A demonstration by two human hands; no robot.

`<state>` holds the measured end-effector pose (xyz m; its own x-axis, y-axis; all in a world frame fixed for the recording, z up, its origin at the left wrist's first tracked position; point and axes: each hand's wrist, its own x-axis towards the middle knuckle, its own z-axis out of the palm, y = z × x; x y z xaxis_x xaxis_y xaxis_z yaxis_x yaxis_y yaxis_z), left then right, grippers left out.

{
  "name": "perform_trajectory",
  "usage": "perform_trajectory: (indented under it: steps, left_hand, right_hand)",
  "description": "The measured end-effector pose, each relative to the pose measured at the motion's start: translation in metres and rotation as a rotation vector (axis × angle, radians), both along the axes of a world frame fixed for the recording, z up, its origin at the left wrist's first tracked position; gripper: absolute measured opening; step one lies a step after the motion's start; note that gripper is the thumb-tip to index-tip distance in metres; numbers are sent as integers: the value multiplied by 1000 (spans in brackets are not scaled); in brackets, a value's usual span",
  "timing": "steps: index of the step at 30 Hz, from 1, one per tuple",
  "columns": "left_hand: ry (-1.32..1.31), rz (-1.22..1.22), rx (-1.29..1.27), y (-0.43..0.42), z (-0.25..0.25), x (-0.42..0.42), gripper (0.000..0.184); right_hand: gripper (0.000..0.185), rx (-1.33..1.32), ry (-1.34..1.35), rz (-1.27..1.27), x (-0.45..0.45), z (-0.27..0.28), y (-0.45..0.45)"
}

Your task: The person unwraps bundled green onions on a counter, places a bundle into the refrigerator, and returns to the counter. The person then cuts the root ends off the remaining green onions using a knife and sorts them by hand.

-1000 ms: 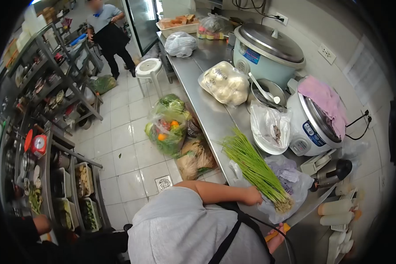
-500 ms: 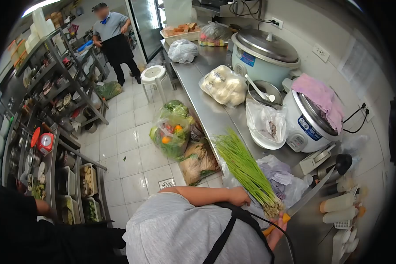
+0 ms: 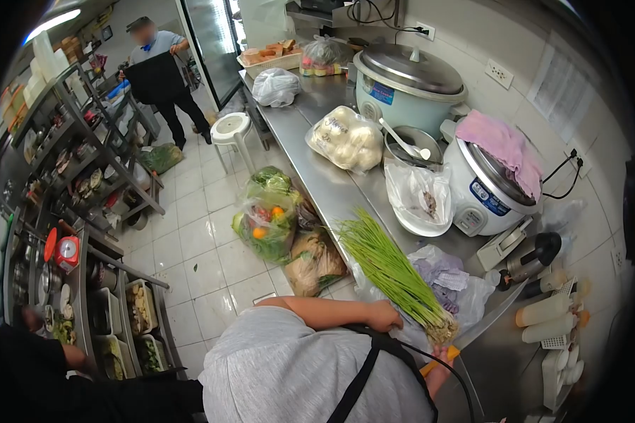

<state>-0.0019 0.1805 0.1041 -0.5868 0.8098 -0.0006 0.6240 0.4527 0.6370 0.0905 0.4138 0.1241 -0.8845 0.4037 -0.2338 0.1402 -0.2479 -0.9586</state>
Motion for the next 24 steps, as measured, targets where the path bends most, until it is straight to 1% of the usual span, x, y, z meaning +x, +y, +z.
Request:
perform_trajectory:
  steps: [2, 5, 6, 8, 11, 14, 17, 19, 23, 24]
  left_hand:
    - [-64, 14, 71, -5, 9, -1, 29]
    - [-8, 134, 451, -15, 35, -6, 33]
    - [37, 194, 458, -18, 42, -9, 36]
    - [131, 315, 469, -26, 55, -17, 41]
    - [233, 464, 536, -37, 74, -24, 47]
    - [268, 463, 524, -44, 80, -30, 51]
    - [256, 439, 525, -44, 73, -37, 49]
    - [244, 421, 516, -45, 72, -39, 48]
    - [192, 369, 506, -49, 64, -47, 44]
    - [184, 358, 502, -51, 61, -51, 43]
  right_hand:
    - [18, 30, -12, 9, 1, -18, 7]
    - [21, 107, 54, 50, 6, -64, 27]
    - [21, 133, 47, 39, 6, -62, 24]
    - [22, 184, 37, 17, 5, -32, 7]
    - [24, 326, -3, 29, 5, -22, 4]
    - [27, 471, -45, 49, 4, -19, 1]
    - [32, 381, 58, -5, 2, -27, -2]
    - [23, 358, -24, 2, 3, -23, -1]
    - [24, 387, -103, 4, 4, -26, 3]
    - [24, 387, -71, -45, 2, -28, 0]
